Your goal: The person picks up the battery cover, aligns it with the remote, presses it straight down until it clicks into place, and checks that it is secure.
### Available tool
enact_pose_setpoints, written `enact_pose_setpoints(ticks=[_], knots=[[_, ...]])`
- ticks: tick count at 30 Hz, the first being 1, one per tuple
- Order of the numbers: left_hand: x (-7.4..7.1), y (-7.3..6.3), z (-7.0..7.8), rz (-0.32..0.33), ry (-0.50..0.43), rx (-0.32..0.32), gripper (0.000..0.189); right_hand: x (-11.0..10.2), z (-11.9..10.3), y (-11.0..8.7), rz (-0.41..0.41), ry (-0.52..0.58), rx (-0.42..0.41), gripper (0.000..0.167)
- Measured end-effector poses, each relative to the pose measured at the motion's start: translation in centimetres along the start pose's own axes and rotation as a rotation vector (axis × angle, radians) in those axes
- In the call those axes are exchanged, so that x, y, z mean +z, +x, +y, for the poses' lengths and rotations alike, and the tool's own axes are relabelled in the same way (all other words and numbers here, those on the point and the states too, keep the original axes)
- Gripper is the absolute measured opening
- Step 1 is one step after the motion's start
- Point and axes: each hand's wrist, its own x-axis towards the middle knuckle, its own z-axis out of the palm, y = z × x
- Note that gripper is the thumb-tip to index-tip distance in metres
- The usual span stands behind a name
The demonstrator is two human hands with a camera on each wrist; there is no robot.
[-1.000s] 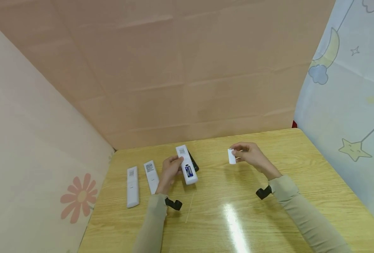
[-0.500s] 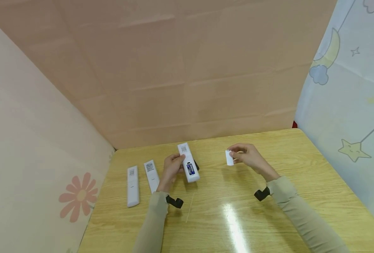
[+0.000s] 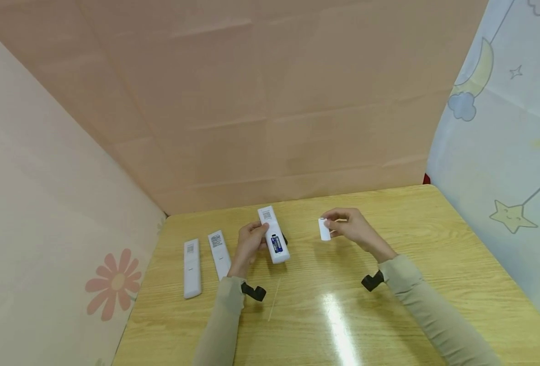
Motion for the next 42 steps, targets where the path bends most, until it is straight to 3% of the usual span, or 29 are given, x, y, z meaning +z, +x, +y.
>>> enact_pose_setpoints(ticks=[42], knots=[[1.7,-0.1,0.6,0.024,0.046,-0.011,0.047,2.2,-1.4,0.7,-0.036,0.029,-0.017,0.033]])
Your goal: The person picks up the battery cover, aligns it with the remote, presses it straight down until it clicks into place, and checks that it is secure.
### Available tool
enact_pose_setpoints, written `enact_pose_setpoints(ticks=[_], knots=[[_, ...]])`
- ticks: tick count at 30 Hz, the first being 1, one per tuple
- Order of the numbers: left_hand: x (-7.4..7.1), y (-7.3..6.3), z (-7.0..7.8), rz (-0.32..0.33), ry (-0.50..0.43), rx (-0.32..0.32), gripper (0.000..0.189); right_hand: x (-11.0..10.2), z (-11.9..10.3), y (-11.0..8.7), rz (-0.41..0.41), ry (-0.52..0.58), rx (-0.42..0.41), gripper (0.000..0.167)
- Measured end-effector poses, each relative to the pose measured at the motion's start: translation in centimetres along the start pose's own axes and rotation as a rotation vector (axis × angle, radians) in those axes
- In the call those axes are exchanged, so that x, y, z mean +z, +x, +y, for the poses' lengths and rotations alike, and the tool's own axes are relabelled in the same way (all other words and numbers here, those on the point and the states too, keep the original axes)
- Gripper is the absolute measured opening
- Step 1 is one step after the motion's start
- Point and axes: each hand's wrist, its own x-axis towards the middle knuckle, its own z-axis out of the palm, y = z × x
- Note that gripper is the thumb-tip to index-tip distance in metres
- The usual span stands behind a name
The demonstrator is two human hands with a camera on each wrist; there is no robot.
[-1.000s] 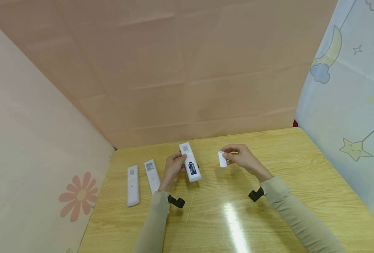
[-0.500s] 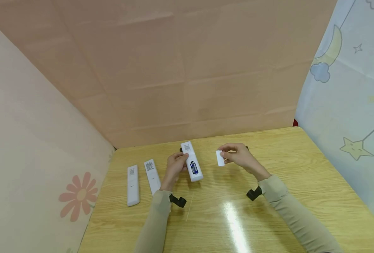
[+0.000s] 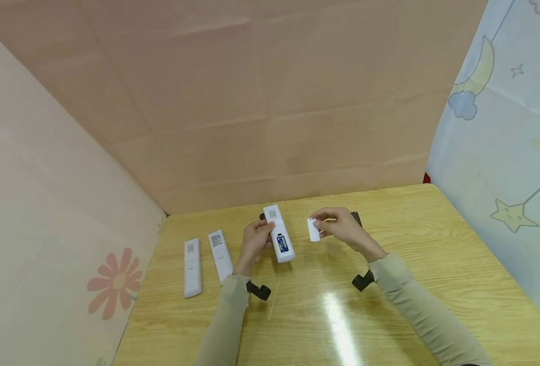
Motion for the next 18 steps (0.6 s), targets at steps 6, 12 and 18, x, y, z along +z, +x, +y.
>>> enact_pose_setpoints(ticks=[6,12,18], knots=[[0.3,0.1,-0.1,-0.009,-0.007,0.01,0.045,0.3,-0.2,0.1,0.004,-0.005,-0.003,0.032],[0.6,0.0,-0.2,-0.026,-0.015,0.005,0.044,0.8,-0.4,0.3,-0.01,0.024,0.01,0.032],[0.9,-0.2,-0.2,-0.031,-0.005,0.004,0.044,1.3,-0.5,0.3,-0.033,0.023,0.004,0.033]])
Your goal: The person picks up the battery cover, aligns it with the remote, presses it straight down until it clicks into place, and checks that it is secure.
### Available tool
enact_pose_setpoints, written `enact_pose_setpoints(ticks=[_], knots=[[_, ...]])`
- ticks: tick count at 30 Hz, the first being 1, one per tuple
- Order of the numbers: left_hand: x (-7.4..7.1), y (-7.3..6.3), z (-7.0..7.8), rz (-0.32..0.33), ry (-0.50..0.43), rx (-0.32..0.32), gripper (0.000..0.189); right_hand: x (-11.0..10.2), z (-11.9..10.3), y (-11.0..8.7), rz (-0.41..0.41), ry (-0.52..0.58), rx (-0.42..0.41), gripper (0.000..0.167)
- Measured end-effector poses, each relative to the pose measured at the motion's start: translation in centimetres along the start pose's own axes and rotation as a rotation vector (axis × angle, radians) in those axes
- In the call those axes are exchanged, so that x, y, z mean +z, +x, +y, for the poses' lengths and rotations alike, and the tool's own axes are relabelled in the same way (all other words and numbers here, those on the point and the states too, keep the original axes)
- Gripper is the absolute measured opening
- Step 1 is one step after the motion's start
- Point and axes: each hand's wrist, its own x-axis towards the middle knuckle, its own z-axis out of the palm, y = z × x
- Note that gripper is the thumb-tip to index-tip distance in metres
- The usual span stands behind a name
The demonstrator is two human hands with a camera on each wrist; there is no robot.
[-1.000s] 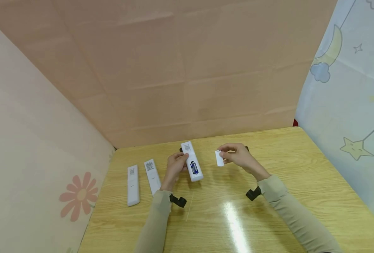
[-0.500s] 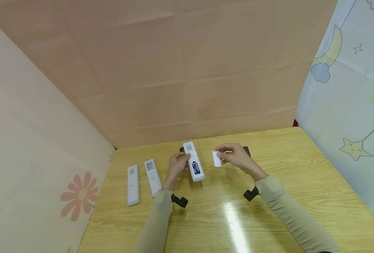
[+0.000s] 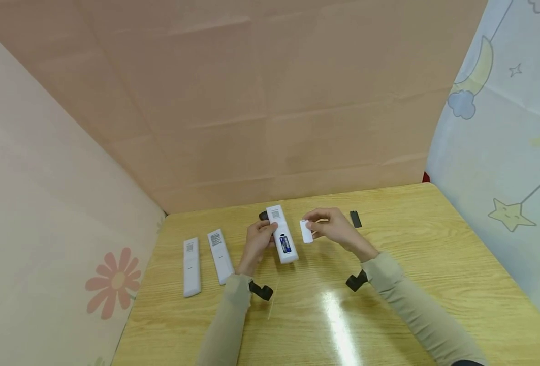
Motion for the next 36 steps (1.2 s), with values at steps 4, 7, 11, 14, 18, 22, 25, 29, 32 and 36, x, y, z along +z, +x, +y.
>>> enact_pose_setpoints(ticks=[4,7,11,14,18,22,25,29,32,36], knots=[[0.1,-0.1,0.0,0.003,0.01,-0.004,0.044,0.3,0.2,0.2,-0.009,-0.001,-0.009,0.034],[0.2,-0.2,-0.1,0.006,0.011,-0.012,0.045,0.6,0.3,0.3,-0.012,0.004,-0.004,0.033],[0.2,-0.2,-0.3,0.011,0.013,-0.013,0.044,1.0,0.4,0.4,-0.011,0.002,0.003,0.032],[0.3,-0.1,-0.3,0.015,0.017,-0.012,0.043,1.3,0.4,0.5,-0.009,0.0,0.002,0.031],[0.5,0.1,-0.5,0.013,0.013,-0.014,0.043,1.8,0.3,0.5,-0.012,0.003,-0.003,0.031],[0.6,0.1,-0.5,0.006,0.0,-0.012,0.043,2.2,0.3,0.6,-0.013,0.011,-0.007,0.03],[0.6,0.0,-0.5,0.003,0.001,-0.006,0.044,2.5,0.2,0.5,-0.006,0.018,-0.002,0.029],[0.7,0.0,-0.6,0.006,0.015,-0.003,0.046,3.0,0.2,0.6,-0.002,0.015,0.01,0.03],[0.7,0.0,-0.6,0.008,0.018,-0.004,0.047,3.3,0.3,0.7,-0.004,0.015,0.017,0.031],[0.7,0.0,-0.8,0.003,0.006,-0.003,0.046,3.5,0.4,0.8,-0.014,0.016,0.013,0.029]])
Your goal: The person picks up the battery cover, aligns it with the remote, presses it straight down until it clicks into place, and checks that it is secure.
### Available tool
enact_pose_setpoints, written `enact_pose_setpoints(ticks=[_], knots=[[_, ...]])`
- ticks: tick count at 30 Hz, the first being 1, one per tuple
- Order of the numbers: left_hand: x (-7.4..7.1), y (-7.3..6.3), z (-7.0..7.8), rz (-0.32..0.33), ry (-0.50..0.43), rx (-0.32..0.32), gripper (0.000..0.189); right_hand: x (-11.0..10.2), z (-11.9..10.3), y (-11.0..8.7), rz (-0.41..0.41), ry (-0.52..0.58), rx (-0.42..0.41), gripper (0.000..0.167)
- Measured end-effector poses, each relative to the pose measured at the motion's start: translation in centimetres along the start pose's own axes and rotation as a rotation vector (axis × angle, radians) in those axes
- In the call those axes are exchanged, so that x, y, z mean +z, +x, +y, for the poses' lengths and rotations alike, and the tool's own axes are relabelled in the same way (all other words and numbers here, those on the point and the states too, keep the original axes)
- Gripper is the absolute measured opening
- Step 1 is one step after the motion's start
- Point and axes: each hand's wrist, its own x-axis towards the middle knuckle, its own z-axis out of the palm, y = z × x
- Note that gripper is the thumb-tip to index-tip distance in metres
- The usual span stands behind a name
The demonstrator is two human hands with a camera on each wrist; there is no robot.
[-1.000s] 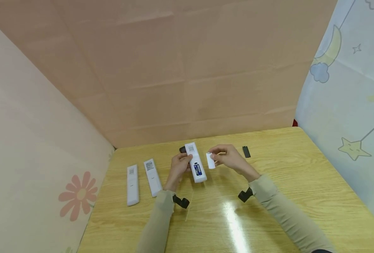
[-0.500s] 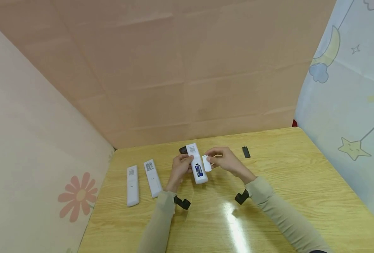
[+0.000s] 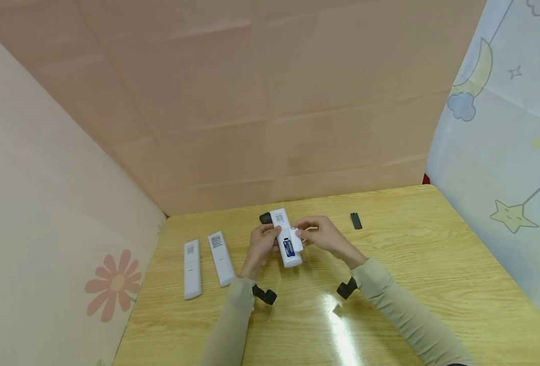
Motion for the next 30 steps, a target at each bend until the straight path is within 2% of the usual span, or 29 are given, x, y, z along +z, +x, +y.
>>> enact_pose_setpoints(ticks=[7,14,30], knots=[[0.1,-0.1,-0.2,-0.01,-0.02,0.0,0.045,0.3,0.5,-0.1,-0.016,0.009,-0.031,0.029],[0.2,-0.1,-0.4,-0.012,-0.016,0.0,0.045,0.9,0.6,-0.1,-0.001,0.02,-0.004,0.028],[0.5,0.0,-0.6,-0.017,-0.023,0.007,0.046,1.4,1.3,0.1,0.013,-0.019,-0.022,0.027]])
